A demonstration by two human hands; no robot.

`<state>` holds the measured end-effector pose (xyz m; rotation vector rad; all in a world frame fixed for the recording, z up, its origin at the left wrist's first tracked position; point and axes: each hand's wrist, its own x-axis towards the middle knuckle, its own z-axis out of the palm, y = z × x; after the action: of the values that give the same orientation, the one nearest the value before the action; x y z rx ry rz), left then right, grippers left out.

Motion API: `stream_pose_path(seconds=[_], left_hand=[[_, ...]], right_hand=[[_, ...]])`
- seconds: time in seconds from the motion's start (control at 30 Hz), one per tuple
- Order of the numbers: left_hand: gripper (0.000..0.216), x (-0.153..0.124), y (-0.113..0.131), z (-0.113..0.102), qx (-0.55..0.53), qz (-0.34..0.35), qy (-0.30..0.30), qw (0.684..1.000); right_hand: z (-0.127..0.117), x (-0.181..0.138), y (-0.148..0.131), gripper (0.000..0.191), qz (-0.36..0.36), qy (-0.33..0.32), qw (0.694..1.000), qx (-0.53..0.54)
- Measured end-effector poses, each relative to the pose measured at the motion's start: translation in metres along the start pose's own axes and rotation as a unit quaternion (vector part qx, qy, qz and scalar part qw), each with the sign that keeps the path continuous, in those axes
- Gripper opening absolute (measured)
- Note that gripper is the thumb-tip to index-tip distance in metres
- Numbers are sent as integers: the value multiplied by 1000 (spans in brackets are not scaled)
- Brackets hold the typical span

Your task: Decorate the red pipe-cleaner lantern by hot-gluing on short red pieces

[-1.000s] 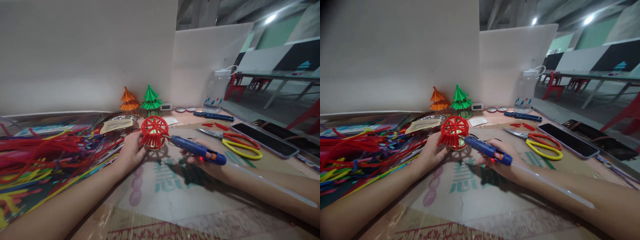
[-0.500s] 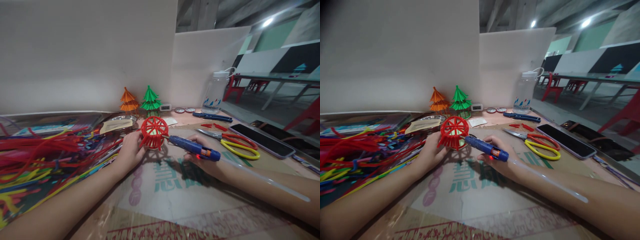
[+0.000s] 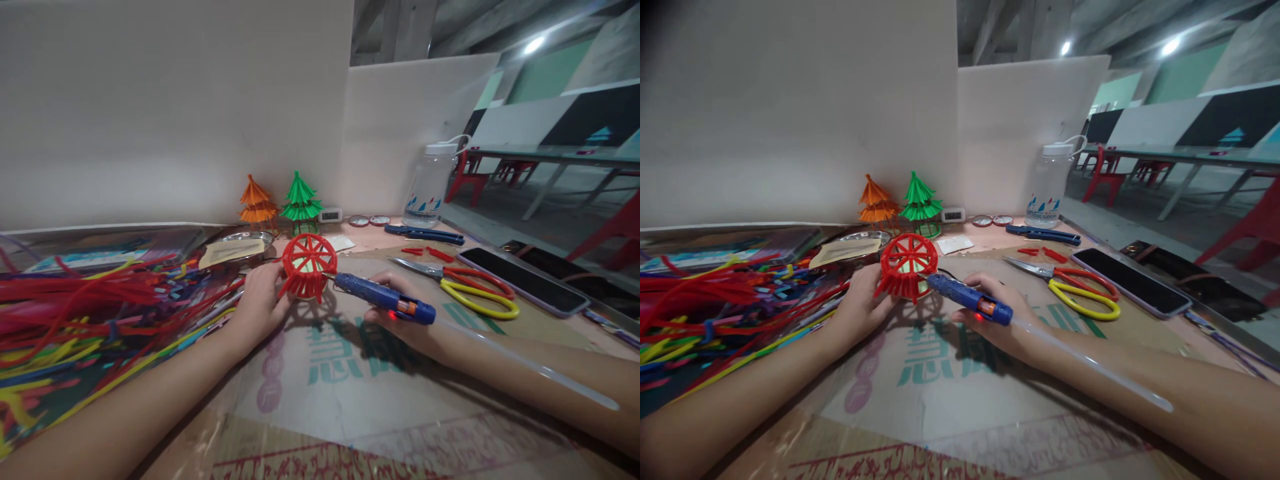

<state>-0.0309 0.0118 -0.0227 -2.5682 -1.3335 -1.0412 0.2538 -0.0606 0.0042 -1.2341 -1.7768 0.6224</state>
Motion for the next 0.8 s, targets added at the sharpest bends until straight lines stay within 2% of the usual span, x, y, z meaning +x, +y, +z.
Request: stream_pose_path(seconds=[0.23,0.43,0.63,0.8], left_hand=[[33,0,-1,0,0,1,-4,1000],[33,0,0,0,-2,2,4,1000],[34,1,1,0,-3,-1,2,1000],[32,1,1,0,-14,-7,-7,1000]], right_hand=[[-3,0,-6,31,3,-4,1000,-22],[-2,0,-1,29,-23,3,999,-25],[-1,1,-2,30,-2,1,999,-37],[-1,0,6,29,-16,-5,999,-49]])
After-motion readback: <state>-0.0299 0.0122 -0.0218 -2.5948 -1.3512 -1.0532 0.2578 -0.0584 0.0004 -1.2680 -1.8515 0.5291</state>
